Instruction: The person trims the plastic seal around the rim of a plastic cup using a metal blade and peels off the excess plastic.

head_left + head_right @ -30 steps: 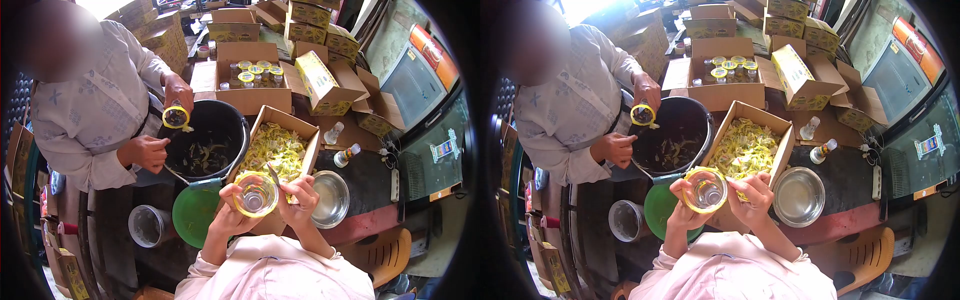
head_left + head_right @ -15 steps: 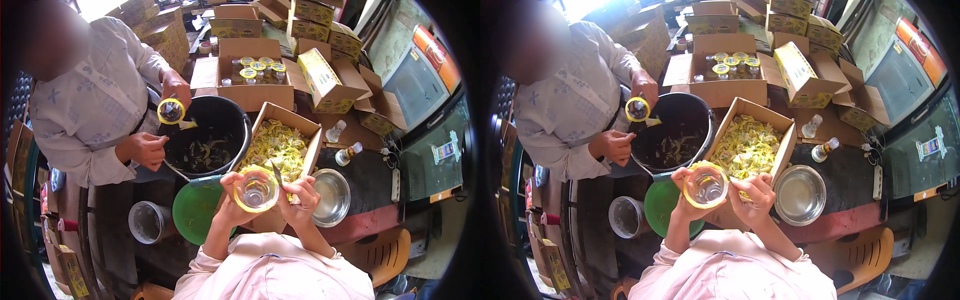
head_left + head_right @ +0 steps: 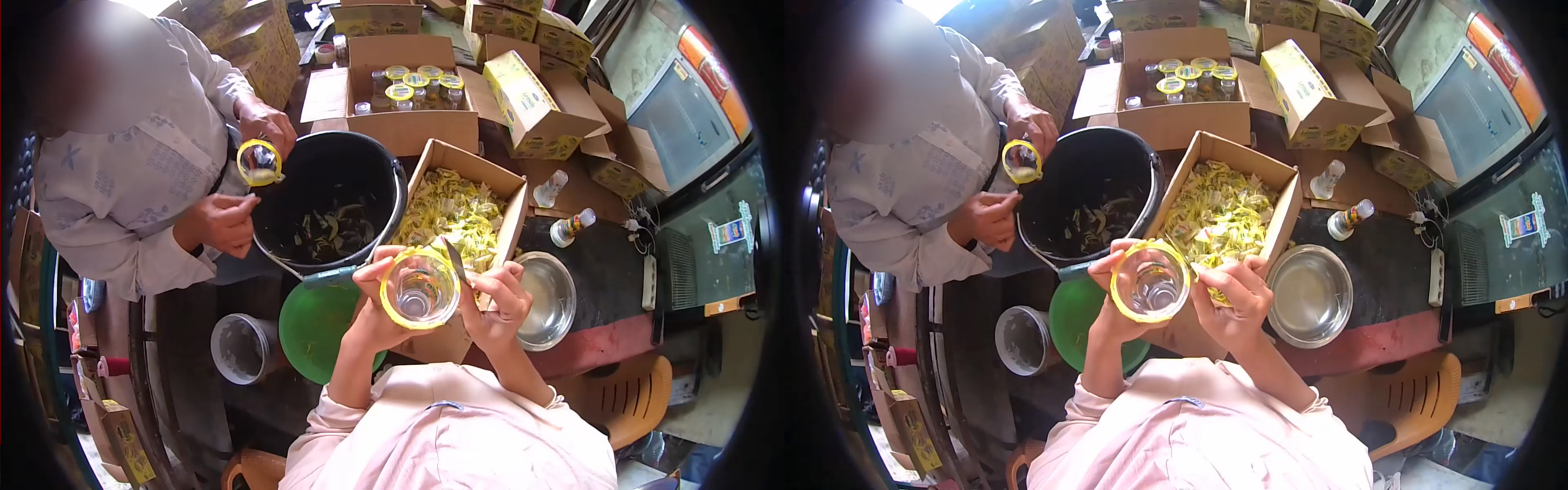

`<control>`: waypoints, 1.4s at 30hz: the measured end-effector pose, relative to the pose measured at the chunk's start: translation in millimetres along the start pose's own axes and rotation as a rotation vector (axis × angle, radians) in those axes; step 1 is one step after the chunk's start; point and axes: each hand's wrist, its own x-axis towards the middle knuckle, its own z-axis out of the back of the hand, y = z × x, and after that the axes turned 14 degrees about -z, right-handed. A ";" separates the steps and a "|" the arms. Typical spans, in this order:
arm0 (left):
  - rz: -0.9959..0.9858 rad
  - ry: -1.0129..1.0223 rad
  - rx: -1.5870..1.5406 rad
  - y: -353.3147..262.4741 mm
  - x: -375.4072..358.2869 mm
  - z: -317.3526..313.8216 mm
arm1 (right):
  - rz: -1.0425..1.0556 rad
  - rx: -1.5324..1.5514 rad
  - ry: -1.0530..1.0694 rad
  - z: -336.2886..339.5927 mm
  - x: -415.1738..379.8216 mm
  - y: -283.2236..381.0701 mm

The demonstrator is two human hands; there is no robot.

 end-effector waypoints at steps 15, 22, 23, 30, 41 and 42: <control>-0.205 0.097 0.058 0.4 10.6 8.1 | 0.230 -0.240 -0.029 13.5 -7.2 -7.9; -0.286 0.088 0.132 -5.2 19.8 6.0 | 0.268 -0.331 -0.006 17.7 -3.5 -8.5; -0.294 0.072 0.115 -5.8 19.2 4.9 | 0.269 -0.332 -0.001 19.2 -6.4 -8.2; -0.237 0.123 0.247 -18.8 24.6 8.1 | 0.282 -0.391 -0.004 15.6 -6.5 -8.1; -0.188 0.119 0.214 -7.6 21.2 8.1 | 0.241 -0.415 0.022 10.9 -3.2 -12.9; -0.181 0.121 0.206 -5.7 18.9 8.3 | 0.238 -0.408 0.018 10.9 -3.6 -12.1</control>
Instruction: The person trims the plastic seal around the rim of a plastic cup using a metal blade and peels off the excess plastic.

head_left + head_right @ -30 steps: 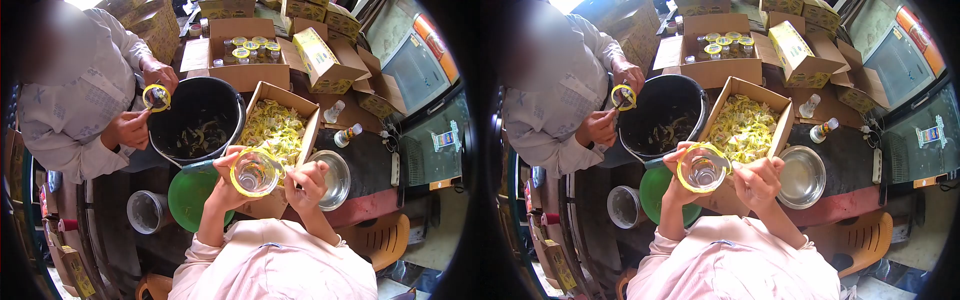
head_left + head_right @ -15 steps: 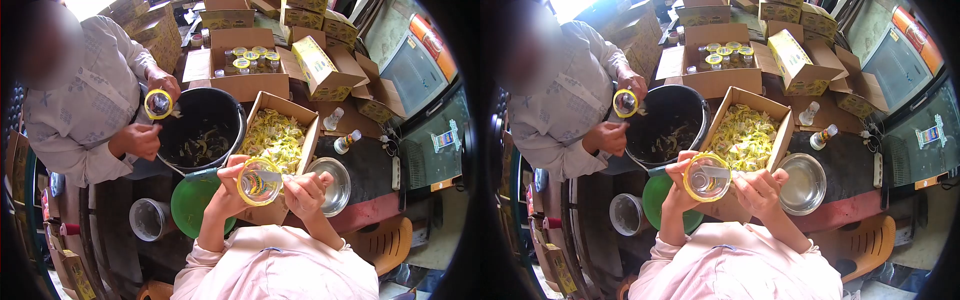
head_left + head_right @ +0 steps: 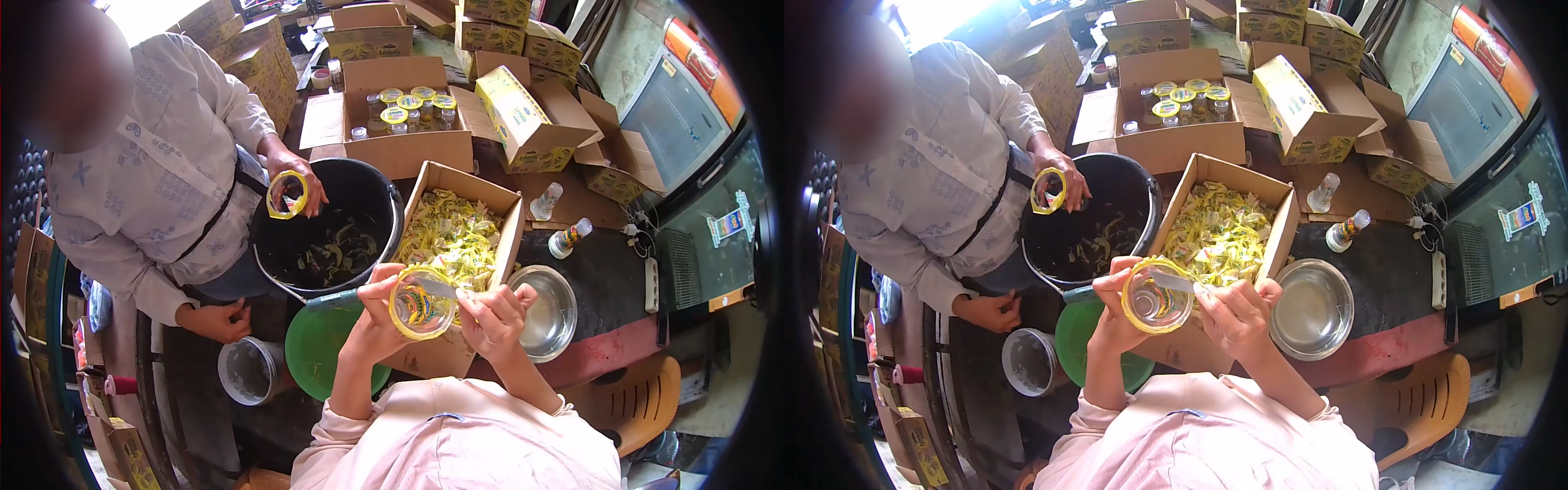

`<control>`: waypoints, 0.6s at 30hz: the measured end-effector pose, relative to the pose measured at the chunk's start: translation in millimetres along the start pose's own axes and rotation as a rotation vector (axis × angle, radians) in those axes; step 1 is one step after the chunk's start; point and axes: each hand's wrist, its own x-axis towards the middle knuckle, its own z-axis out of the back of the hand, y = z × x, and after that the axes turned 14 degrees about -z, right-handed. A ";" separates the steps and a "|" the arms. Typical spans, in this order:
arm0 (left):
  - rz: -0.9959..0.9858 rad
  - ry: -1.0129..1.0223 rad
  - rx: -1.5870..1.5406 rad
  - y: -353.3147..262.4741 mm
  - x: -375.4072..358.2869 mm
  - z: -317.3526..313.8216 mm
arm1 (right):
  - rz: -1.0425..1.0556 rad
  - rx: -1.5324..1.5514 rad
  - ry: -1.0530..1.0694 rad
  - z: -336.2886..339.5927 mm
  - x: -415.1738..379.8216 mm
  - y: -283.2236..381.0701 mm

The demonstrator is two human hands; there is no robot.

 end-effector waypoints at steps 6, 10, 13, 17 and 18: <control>0.028 -0.006 -0.042 5.0 -6.0 -9.9 | -0.130 -0.002 0.053 -2.5 4.7 -5.5; 0.054 -0.002 -0.051 6.6 -5.9 -8.9 | -0.210 0.070 0.028 -3.4 0.1 -6.5; 0.061 -0.001 -0.068 3.7 -0.6 -7.4 | -0.207 0.081 0.033 0.9 -1.7 -2.8; 0.048 -0.012 -0.034 2.2 0.0 -7.9 | -0.153 0.040 0.055 3.8 -4.6 0.1; 0.041 -0.018 -0.016 2.8 -2.9 -8.8 | -0.142 0.033 0.059 4.5 -6.0 1.4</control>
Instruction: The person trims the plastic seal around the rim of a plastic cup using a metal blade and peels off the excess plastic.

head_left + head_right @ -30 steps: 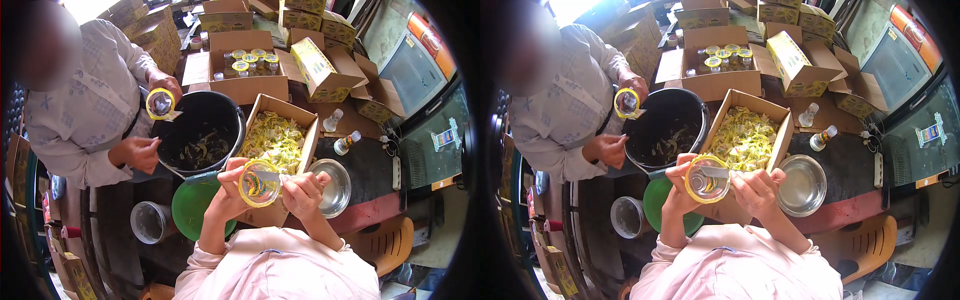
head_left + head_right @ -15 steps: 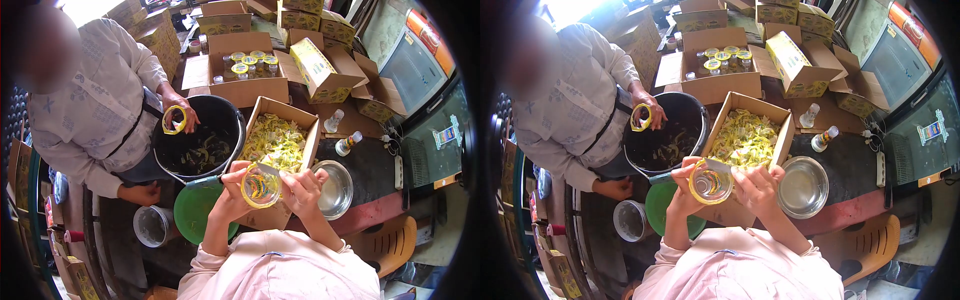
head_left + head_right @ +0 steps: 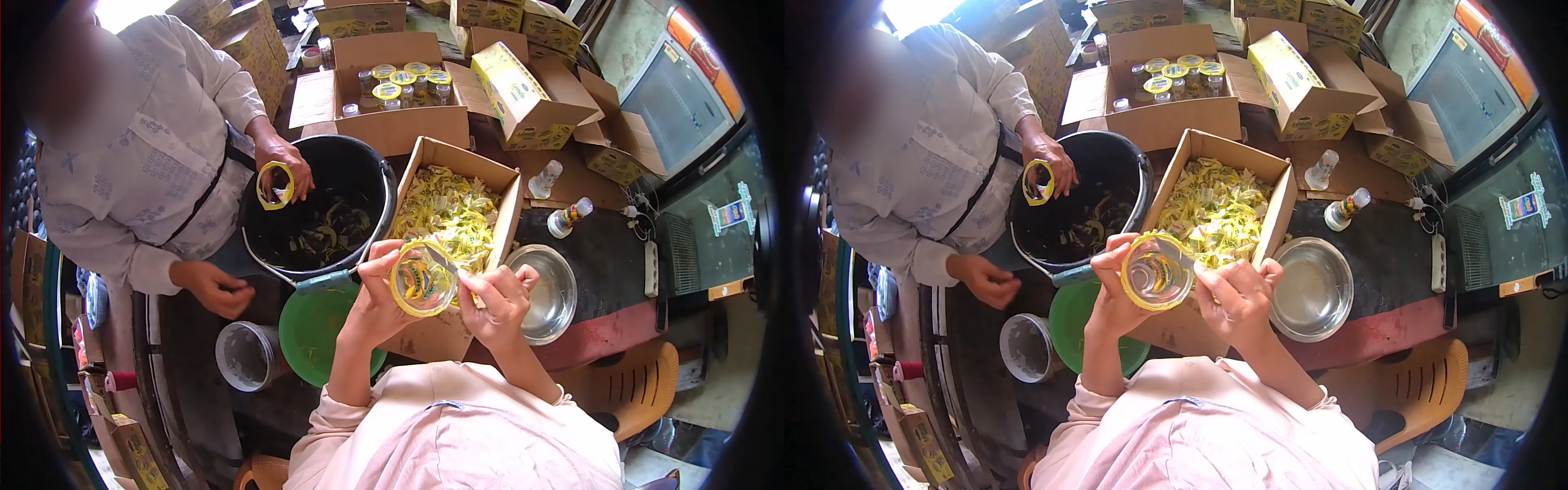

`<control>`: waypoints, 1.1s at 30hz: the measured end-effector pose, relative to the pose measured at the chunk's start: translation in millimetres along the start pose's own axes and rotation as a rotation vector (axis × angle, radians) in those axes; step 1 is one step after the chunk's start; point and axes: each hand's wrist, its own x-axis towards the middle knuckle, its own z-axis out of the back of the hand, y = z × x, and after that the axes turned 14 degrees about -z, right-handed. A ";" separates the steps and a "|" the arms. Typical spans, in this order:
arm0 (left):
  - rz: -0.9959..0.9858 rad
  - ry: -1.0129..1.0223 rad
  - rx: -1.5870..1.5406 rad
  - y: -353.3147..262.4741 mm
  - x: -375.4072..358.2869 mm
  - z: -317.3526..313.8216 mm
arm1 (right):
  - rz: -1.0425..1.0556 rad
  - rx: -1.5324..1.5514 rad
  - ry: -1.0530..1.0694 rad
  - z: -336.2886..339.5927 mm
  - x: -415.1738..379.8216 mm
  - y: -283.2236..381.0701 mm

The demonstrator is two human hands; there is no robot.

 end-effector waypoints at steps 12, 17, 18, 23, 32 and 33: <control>-0.025 -0.007 -0.012 -3.2 1.1 3.3 | 0.099 -0.053 -0.022 -5.6 -1.5 -1.4; -0.018 -0.007 -0.015 -2.0 -0.6 7.0 | 0.144 -0.043 -0.072 -4.3 -3.3 -4.0; -0.018 -0.012 -0.014 -4.4 0.5 7.4 | 0.152 -0.041 -0.094 -4.0 -4.2 -4.0; -0.026 0.007 -0.005 -5.5 1.2 7.0 | 0.164 -0.044 -0.103 -4.4 -3.7 -0.9; -0.030 -0.002 -0.055 -5.5 0.6 1.8 | 0.177 -0.035 -0.156 -3.3 -3.9 -1.0; -0.024 -0.005 -0.059 -5.7 0.5 2.0 | 0.175 -0.035 -0.168 -3.1 -2.4 0.1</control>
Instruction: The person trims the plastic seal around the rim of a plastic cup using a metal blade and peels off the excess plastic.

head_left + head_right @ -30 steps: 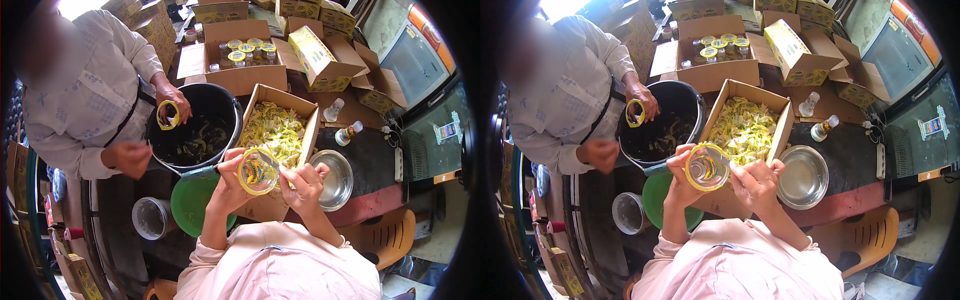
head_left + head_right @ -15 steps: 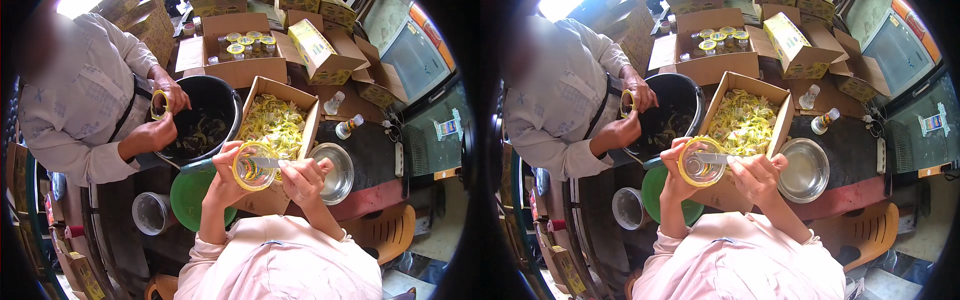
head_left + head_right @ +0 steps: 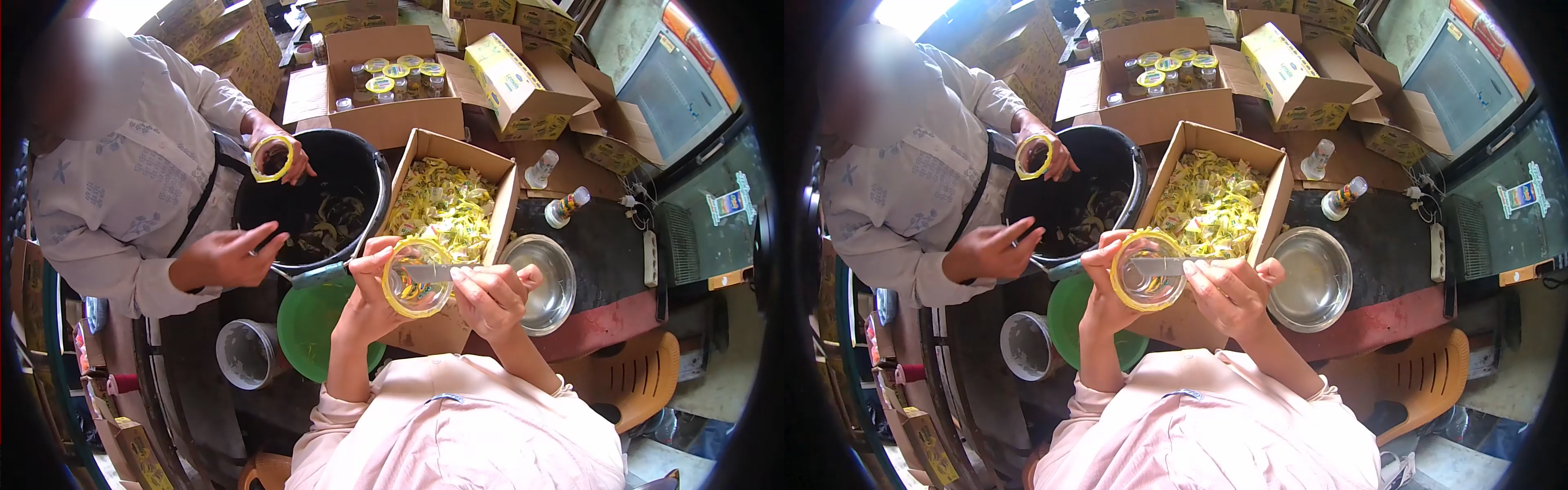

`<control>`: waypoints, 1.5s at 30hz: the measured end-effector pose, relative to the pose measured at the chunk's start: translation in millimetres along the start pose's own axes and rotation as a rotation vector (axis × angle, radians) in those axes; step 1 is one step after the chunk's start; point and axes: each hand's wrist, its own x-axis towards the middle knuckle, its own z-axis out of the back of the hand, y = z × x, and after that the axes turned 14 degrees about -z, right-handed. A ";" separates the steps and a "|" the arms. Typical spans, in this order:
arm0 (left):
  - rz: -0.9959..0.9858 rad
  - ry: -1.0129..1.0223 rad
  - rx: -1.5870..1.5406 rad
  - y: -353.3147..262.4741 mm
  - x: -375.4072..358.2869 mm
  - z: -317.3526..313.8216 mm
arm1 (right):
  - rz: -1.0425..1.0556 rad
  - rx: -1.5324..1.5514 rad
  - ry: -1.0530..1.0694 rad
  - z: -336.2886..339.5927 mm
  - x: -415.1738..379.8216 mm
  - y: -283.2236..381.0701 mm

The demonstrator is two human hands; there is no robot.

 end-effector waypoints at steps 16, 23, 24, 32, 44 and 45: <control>0.023 0.041 -0.089 -1.2 -2.1 -2.8 | -0.059 0.040 0.000 3.6 3.7 -1.0; 0.154 -0.096 -0.306 6.7 -12.4 -7.4 | -0.360 0.207 0.051 -2.1 10.4 0.2; 0.164 -0.125 -0.312 8.5 -13.9 -8.8 | -0.384 0.231 0.032 -0.8 9.3 2.1; 0.194 -0.196 -0.322 7.4 -15.5 -14.6 | -0.352 0.294 -0.042 -4.7 2.0 12.7; 0.246 -0.096 -0.338 2.6 -14.7 -5.6 | -0.415 0.397 0.058 -2.1 5.3 8.2; 0.241 -0.088 -0.328 2.1 -15.1 -5.2 | -0.417 0.386 0.053 -1.7 7.3 9.7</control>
